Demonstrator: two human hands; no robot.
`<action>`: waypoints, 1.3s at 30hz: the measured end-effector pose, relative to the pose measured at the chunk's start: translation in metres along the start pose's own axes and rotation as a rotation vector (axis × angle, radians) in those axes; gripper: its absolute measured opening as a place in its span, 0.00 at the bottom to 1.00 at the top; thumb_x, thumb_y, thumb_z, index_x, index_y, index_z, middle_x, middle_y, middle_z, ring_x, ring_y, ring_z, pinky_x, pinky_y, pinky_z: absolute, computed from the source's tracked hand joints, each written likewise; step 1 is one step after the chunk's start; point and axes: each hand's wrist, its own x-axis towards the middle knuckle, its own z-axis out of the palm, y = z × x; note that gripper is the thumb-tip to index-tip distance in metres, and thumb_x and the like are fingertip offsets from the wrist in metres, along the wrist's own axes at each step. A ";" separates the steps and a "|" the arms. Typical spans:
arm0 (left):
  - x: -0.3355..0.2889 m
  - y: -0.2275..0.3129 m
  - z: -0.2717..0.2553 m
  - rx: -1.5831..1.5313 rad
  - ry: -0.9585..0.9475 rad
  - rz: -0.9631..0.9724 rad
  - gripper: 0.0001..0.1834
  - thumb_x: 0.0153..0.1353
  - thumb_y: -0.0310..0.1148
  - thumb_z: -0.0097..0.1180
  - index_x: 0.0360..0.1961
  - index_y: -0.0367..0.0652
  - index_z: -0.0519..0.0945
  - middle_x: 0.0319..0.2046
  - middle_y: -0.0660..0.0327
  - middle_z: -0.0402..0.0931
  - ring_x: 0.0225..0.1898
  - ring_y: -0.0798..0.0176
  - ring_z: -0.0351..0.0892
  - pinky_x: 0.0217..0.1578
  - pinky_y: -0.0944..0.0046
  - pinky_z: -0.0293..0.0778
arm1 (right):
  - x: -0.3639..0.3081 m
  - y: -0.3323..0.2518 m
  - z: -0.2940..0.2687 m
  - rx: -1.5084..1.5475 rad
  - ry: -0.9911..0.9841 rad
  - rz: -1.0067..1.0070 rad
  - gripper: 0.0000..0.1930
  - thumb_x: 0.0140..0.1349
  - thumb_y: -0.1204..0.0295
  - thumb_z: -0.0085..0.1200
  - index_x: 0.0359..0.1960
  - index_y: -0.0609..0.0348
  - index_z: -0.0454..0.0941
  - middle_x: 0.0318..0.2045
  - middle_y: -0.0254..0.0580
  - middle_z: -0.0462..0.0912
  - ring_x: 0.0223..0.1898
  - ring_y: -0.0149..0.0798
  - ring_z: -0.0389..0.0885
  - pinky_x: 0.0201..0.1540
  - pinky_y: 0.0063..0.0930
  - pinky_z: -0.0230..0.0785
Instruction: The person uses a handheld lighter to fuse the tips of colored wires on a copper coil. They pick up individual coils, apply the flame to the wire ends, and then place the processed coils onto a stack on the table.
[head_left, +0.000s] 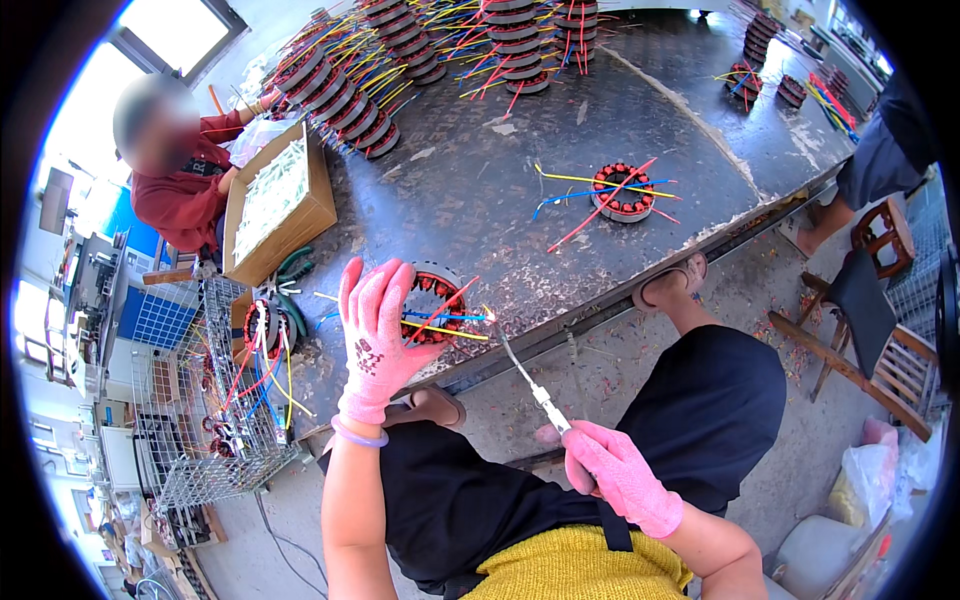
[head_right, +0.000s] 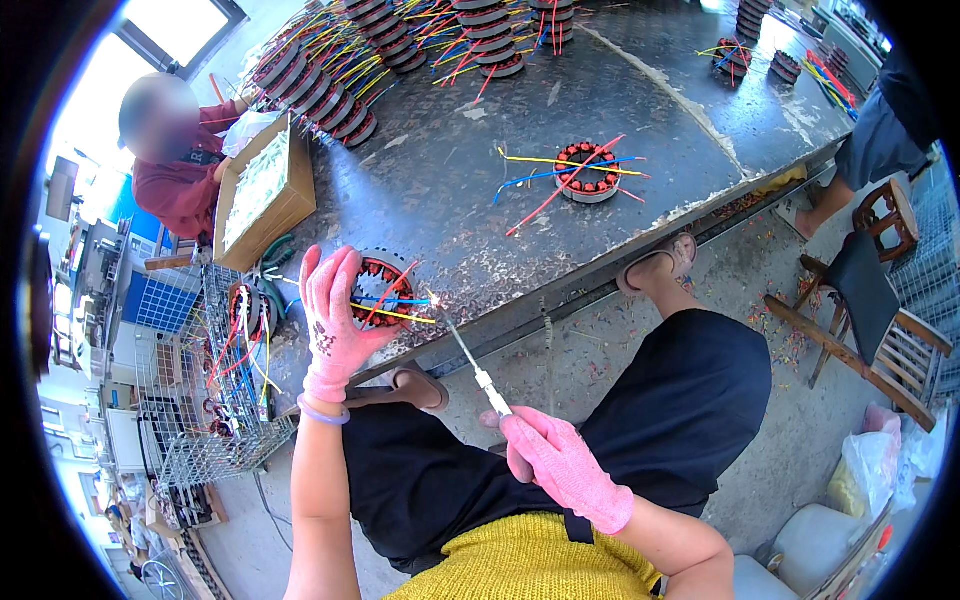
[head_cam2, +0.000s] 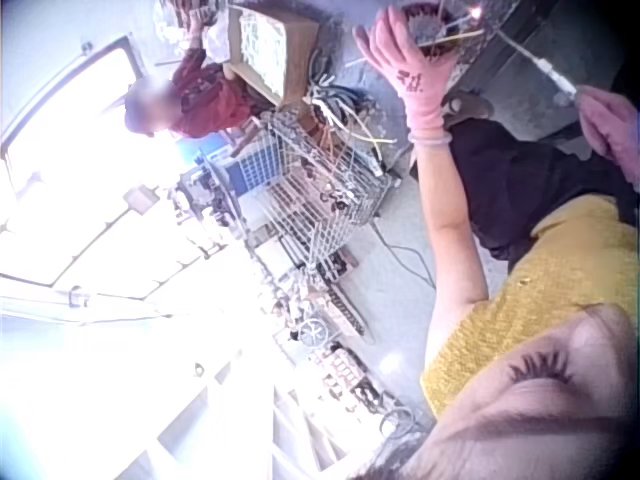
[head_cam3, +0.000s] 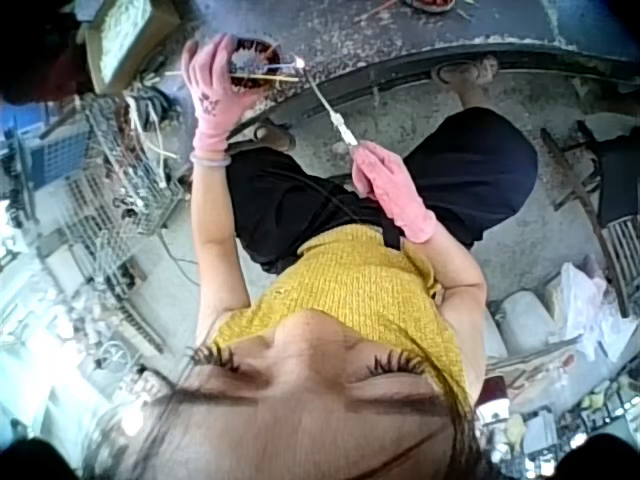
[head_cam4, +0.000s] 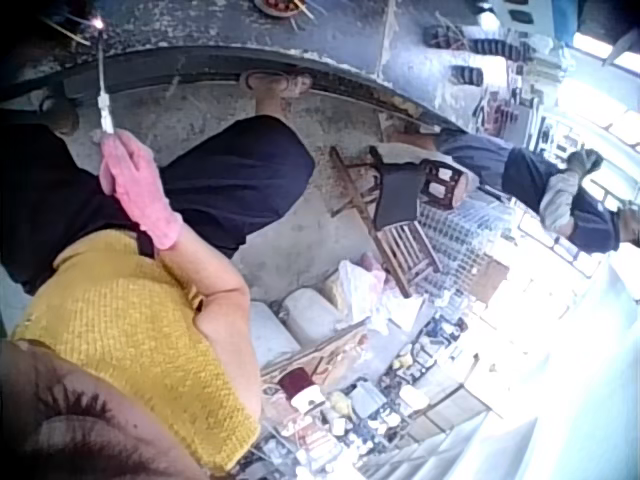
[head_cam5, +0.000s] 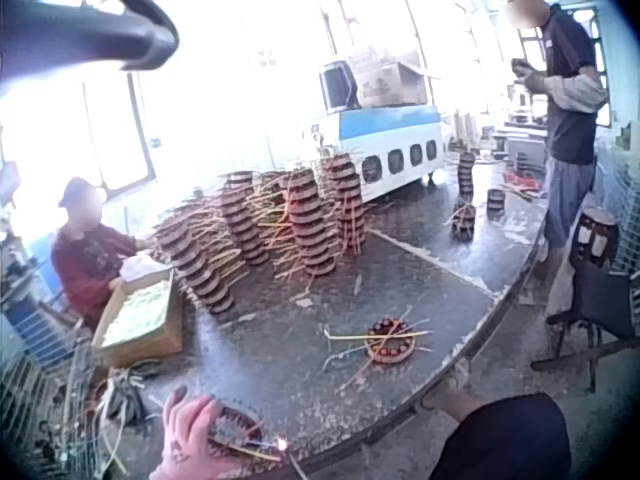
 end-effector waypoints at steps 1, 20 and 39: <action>0.000 0.000 0.000 0.001 0.000 -0.001 0.58 0.21 0.35 0.80 0.62 0.40 0.68 0.58 0.55 0.69 0.62 0.46 0.67 0.69 0.39 0.56 | 0.000 0.000 0.000 -0.014 0.008 0.002 0.18 0.75 0.64 0.45 0.56 0.64 0.76 0.18 0.25 0.67 0.20 0.21 0.60 0.25 0.17 0.52; 0.000 0.001 0.000 -0.007 0.001 -0.007 0.55 0.26 0.37 0.80 0.62 0.42 0.69 0.58 0.54 0.70 0.60 0.49 0.69 0.68 0.37 0.56 | -0.005 -0.006 0.002 -0.001 0.009 0.005 0.18 0.75 0.63 0.46 0.56 0.64 0.76 0.19 0.25 0.68 0.21 0.20 0.61 0.25 0.16 0.52; 0.000 0.011 -0.050 -0.501 -0.229 -0.277 0.60 0.27 0.49 0.81 0.64 0.36 0.68 0.56 0.51 0.73 0.62 0.40 0.69 0.66 0.43 0.59 | -0.006 -0.014 -0.018 -0.215 0.303 -0.184 0.12 0.74 0.61 0.46 0.36 0.53 0.74 0.16 0.22 0.66 0.16 0.18 0.57 0.18 0.17 0.44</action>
